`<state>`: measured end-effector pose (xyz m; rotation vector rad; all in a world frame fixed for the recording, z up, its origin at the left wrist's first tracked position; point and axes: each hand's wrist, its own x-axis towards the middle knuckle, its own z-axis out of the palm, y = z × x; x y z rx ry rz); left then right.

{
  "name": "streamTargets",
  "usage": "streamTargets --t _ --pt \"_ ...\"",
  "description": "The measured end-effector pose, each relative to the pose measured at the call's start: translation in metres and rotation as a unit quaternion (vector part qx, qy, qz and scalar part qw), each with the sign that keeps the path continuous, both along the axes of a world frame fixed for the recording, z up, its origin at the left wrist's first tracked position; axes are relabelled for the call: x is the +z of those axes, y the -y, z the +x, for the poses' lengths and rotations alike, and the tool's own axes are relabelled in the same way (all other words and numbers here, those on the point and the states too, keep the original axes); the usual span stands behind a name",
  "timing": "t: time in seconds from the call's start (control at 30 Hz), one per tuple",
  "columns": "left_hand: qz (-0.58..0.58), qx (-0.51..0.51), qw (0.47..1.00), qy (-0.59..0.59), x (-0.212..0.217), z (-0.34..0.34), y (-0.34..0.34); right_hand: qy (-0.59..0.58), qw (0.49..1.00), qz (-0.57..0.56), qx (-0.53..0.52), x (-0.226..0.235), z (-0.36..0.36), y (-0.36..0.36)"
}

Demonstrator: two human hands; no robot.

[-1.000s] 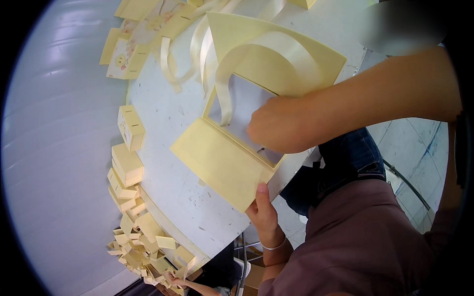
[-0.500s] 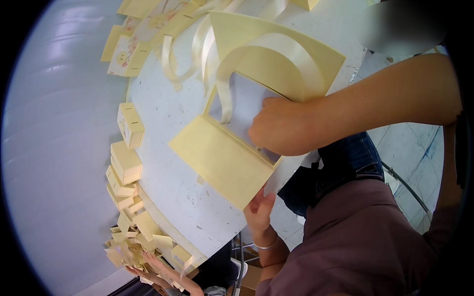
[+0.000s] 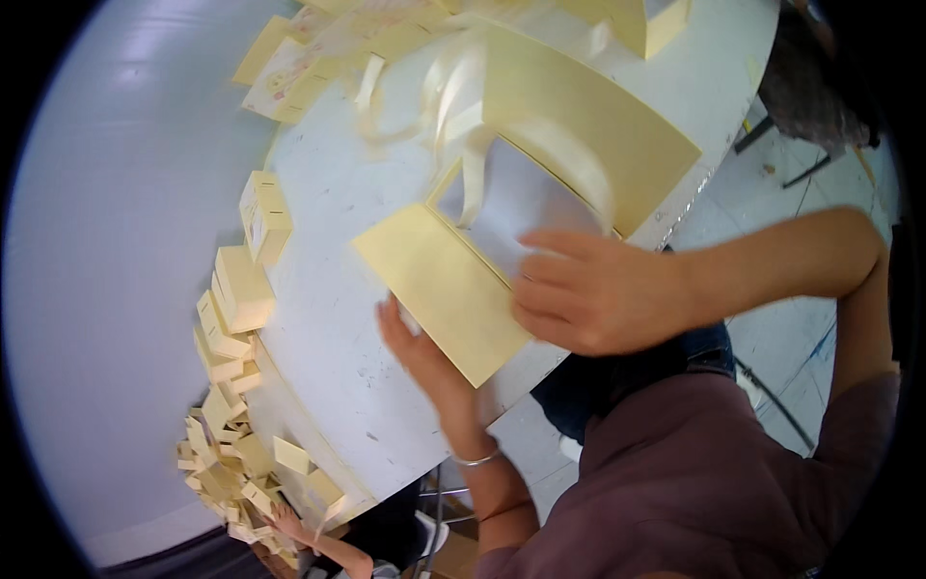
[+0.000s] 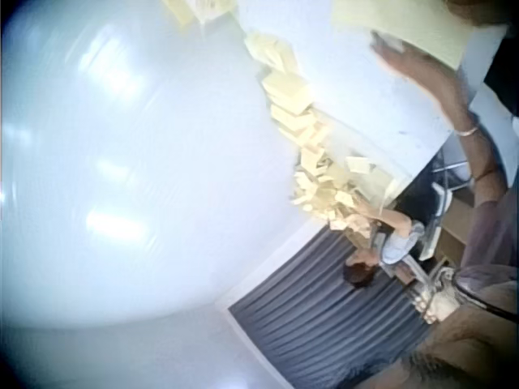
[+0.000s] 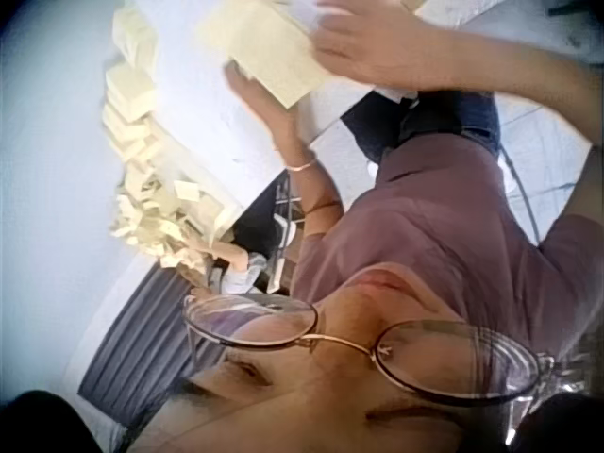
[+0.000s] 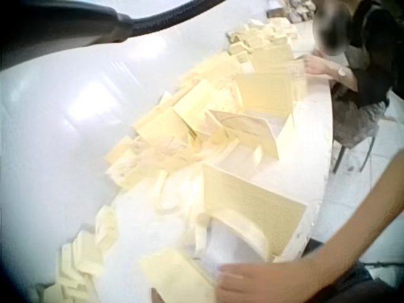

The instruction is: The person repeatedly picks up flat yellow paper boxes from a table, folds them into open boxes, and inserts a white ribbon into each. The finished boxes are placed on the table. Another person is visible working at the same table.

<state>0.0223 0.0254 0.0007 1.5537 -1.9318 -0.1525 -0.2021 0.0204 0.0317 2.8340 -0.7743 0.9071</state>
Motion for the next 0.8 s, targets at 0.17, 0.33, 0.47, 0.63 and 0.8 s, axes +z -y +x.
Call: streamTargets --t 0.17,0.33,0.47,0.63,0.8 --pt "0.093 -0.026 0.993 0.074 -0.003 0.044 0.018 0.048 0.999 0.008 -0.019 -0.019 -0.005 -0.031" --pt "0.19 0.04 0.98 0.043 0.003 0.063 -0.018 0.039 0.981 0.096 -0.164 -0.039 -0.015 -0.023" --pt "0.245 0.096 0.959 -0.107 -0.005 0.103 -0.05 0.072 0.973 0.018 -0.219 -0.045 -0.054 -0.01" --pt "0.059 0.018 0.997 -0.035 -0.003 0.065 -0.008 0.02 0.962 0.04 -0.27 -0.051 -0.104 0.048" --pt "0.124 -0.092 0.985 -0.081 -0.008 0.026 0.059 -0.022 0.958 0.092 -0.27 -0.012 -0.15 0.095"
